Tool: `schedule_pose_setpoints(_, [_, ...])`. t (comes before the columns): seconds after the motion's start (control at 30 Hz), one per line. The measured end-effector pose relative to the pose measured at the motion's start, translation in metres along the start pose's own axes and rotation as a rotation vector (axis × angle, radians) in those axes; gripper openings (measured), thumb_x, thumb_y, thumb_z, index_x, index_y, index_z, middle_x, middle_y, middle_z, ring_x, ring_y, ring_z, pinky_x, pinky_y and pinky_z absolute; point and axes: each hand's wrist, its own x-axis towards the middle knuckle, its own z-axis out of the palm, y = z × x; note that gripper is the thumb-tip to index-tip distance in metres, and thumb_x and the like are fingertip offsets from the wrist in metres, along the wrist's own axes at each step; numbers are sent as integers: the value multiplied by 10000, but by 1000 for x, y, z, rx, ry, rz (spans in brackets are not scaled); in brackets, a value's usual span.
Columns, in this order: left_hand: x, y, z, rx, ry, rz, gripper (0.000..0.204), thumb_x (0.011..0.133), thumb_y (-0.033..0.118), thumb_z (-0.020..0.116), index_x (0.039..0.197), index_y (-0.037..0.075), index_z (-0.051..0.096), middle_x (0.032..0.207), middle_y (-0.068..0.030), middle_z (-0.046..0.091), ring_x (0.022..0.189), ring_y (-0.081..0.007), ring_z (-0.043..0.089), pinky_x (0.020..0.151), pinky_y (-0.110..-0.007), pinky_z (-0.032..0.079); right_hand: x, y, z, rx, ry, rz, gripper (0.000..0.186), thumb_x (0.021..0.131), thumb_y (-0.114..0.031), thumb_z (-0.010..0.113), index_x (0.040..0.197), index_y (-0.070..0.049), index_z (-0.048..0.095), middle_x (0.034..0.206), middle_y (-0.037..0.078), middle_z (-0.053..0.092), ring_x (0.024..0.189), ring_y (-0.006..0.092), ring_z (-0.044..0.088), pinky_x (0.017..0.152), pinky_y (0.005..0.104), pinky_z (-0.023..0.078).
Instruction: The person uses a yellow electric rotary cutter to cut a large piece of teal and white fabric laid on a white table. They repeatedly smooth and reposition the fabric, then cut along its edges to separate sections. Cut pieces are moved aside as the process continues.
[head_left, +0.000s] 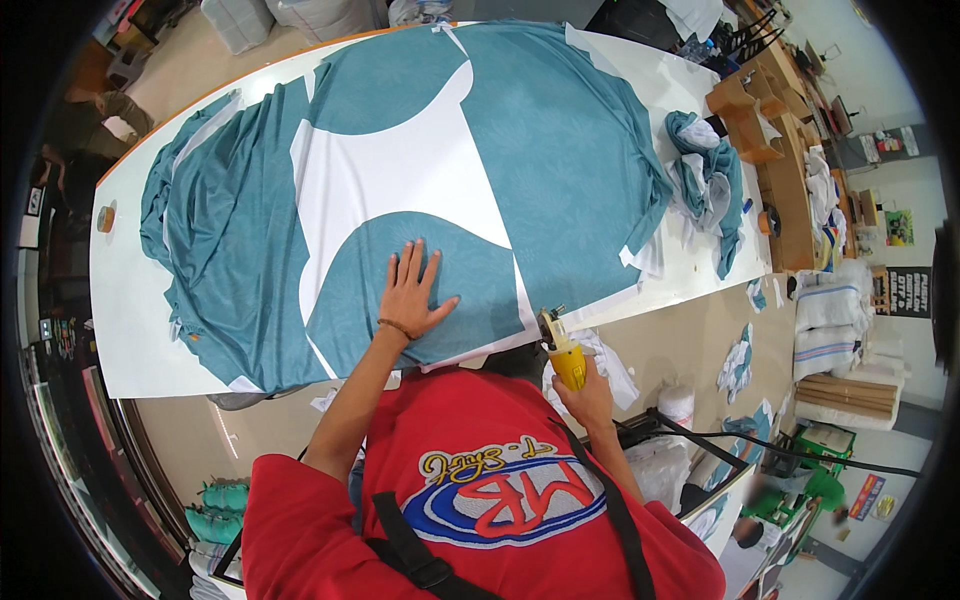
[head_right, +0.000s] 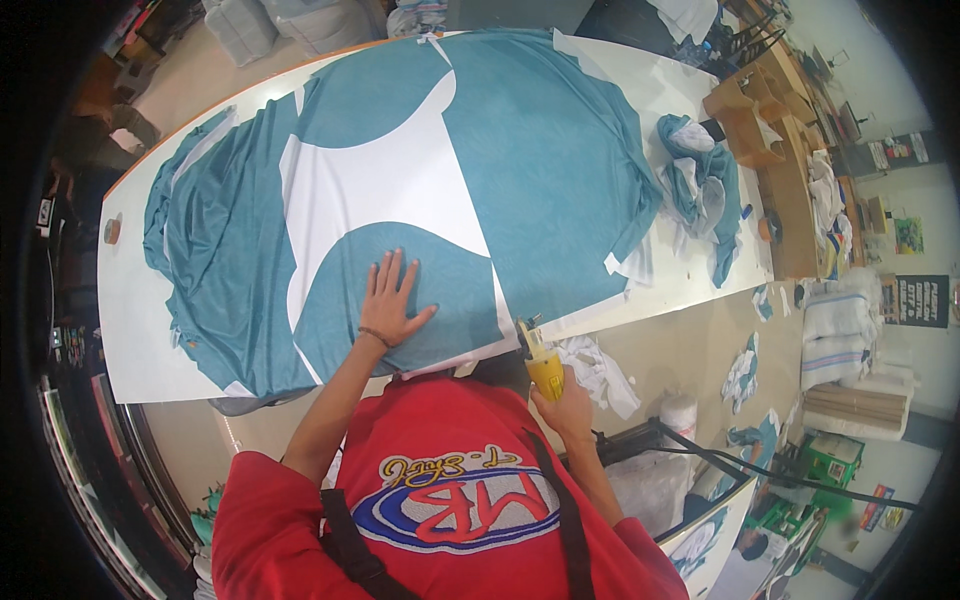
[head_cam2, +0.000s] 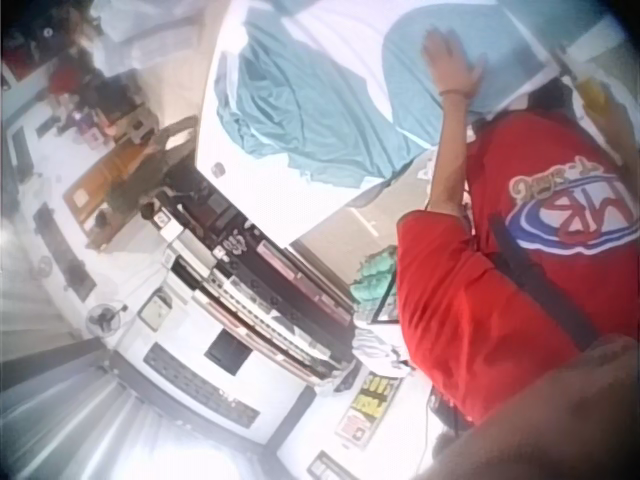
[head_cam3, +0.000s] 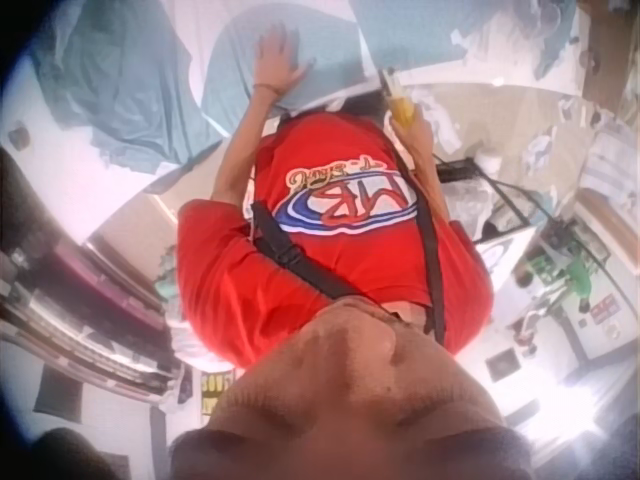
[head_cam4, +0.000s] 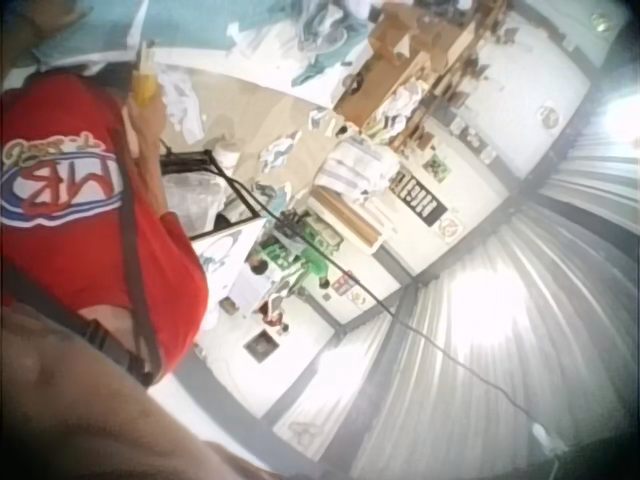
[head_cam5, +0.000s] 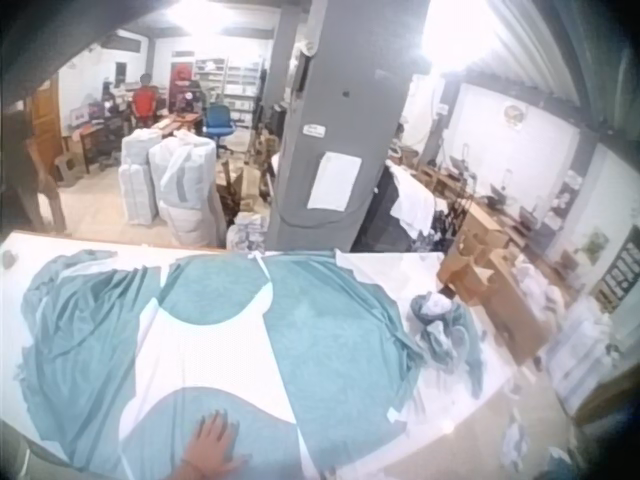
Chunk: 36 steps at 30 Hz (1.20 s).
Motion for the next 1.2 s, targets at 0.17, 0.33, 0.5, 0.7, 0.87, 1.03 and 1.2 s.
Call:
schedule_pose_setpoints(0.17, [0, 0, -1, 1, 0, -6, 901, 897, 641, 607, 1588, 102, 396, 1682, -233, 238, 1567, -386, 208, 1268, -562, 140, 12, -13, -4, -1, -17, 24, 595, 815, -473, 763, 1217, -86, 558, 949, 265, 729, 890, 496, 700, 755, 563, 555])
schedule_pose_setpoints(0.33, [0, 1, -2, -1, 16, -3, 890, 894, 631, 611, 1581, 103, 410, 1677, -231, 250, 1564, -384, 220, 1268, -560, 147, 33, -24, -2, -3, -28, 22, 625, 812, -501, 742, 1251, -96, 559, 981, 262, 730, 931, 492, 699, 789, 563, 550])
schedule_pose_setpoints(0.5, [0, 1, -4, -15, 35, 6, 883, 889, 624, 621, 1570, 98, 426, 1663, -234, 276, 1557, -388, 233, 1264, -562, 159, 52, -47, -9, 11, -58, 37, 617, 815, -488, 733, 1256, -93, 557, 987, 261, 732, 946, 491, 698, 804, 563, 550])
schedule_pose_setpoints(0.7, [0, 2, -7, -49, 7, -1, 899, 887, 616, 638, 1576, 87, 407, 1662, -247, 266, 1552, -407, 230, 1257, -572, 170, 76, -63, -9, -21, -71, 29, 613, 807, -486, 734, 1227, -76, 557, 1001, 272, 727, 957, 498, 696, 800, 576, 548])
schedule_pose_setpoints(0.87, [0, 2, -7, -45, 17, 2, 892, 894, 621, 629, 1574, 88, 409, 1663, -245, 262, 1553, -406, 227, 1257, -571, 175, 100, -80, -10, -39, -63, 9, 628, 794, -503, 737, 1204, -62, 558, 1007, 273, 722, 969, 504, 687, 818, 576, 542])
schedule_pose_setpoints(1.03, [0, 1, -9, -42, 30, -3, 870, 897, 629, 617, 1558, 91, 441, 1653, -232, 295, 1544, -391, 251, 1260, -564, 185, 122, -110, -18, -12, -76, -13, 626, 795, -492, 728, 1213, -58, 559, 1003, 271, 713, 983, 498, 675, 830, 574, 533])
schedule_pose_setpoints(1.2, [0, 1, -9, -35, 5, -12, 878, 902, 641, 604, 1568, 96, 425, 1659, -228, 286, 1554, -381, 234, 1262, -564, 178, 150, -129, -17, 23, -77, -20, 628, 805, -476, 722, 1228, -42, 557, 1073, 273, 703, 1055, 481, 657, 876, 567, 520])
